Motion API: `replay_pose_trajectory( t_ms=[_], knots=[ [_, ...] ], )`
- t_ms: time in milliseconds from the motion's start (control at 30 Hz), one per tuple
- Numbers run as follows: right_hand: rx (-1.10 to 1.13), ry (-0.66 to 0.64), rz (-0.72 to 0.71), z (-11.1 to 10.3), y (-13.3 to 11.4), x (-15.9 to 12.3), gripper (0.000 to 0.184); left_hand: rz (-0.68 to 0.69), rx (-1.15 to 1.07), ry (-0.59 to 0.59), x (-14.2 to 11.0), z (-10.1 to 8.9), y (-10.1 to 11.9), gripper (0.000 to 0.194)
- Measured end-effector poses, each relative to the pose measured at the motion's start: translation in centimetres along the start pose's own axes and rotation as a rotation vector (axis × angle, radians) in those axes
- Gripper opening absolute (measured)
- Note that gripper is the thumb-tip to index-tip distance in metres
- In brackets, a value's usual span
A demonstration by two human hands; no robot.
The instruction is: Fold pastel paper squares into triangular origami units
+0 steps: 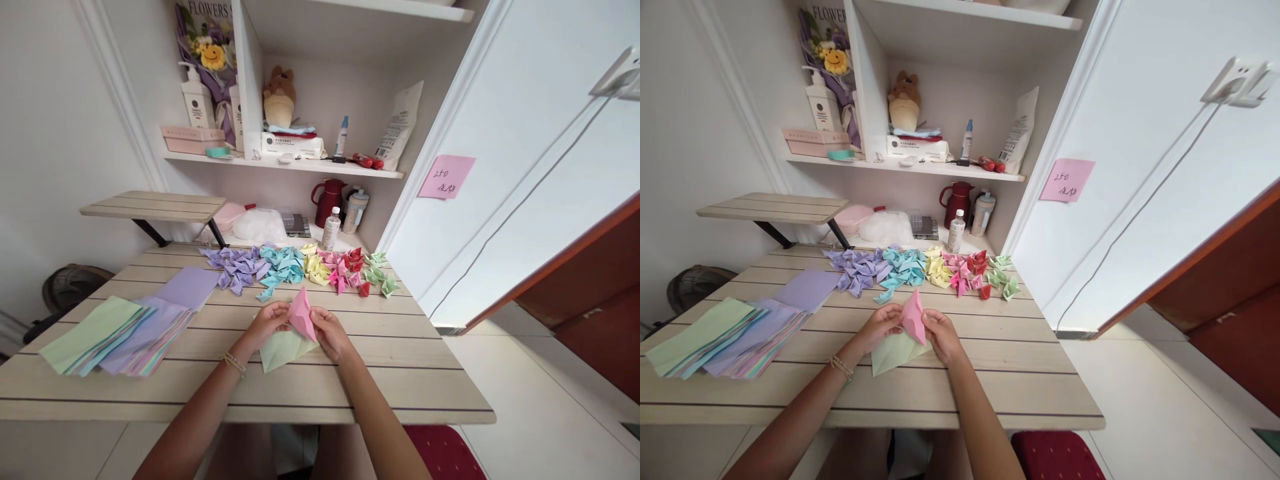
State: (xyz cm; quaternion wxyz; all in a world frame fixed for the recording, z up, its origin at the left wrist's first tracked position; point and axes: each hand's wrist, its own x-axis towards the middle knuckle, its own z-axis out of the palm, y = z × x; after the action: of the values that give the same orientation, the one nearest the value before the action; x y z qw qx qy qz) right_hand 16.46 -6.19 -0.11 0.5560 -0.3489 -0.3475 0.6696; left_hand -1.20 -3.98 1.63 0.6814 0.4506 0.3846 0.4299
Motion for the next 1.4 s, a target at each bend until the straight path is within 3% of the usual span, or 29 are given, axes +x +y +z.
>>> replay_pose_trajectory(
  t_ms=[100,300,400,533,767,1033,1233,1400],
  knots=[
    [-0.093,-0.028,-0.026,0.2,0.0,-0.1,0.037,0.005,-0.02,-0.006,0.1,0.0,0.0,0.035],
    [-0.668,0.02,-0.292,0.6,-0.2,-0.2,0.035,0.032,0.041,-0.03,0.3,-0.3,0.0,0.038],
    [-0.788,0.021,-0.351,0.6,0.0,-0.3,0.028,0.051,0.052,-0.015,0.4,-0.5,-0.1,0.04],
    [-0.833,0.07,-0.431,0.5,0.1,-0.3,0.023,0.105,0.015,0.033,0.6,-0.6,-0.3,0.04],
    [-0.842,0.079,-0.56,0.8,0.2,-0.4,0.038,0.081,-0.086,0.025,0.5,0.3,-0.6,0.048],
    [-0.831,0.042,-0.634,0.9,0.4,-0.4,0.041,-0.083,-0.063,-0.133,0.1,1.0,-0.5,0.037],
    [-0.844,-0.02,-0.595,0.6,0.2,-0.1,0.037,-0.125,0.011,-0.099,0.1,0.6,-0.5,0.035],
    [-0.729,-0.162,-0.471,0.4,-0.7,-0.4,0.027,-0.008,0.09,-0.001,0.3,-0.1,-0.6,0.035]
  ],
)
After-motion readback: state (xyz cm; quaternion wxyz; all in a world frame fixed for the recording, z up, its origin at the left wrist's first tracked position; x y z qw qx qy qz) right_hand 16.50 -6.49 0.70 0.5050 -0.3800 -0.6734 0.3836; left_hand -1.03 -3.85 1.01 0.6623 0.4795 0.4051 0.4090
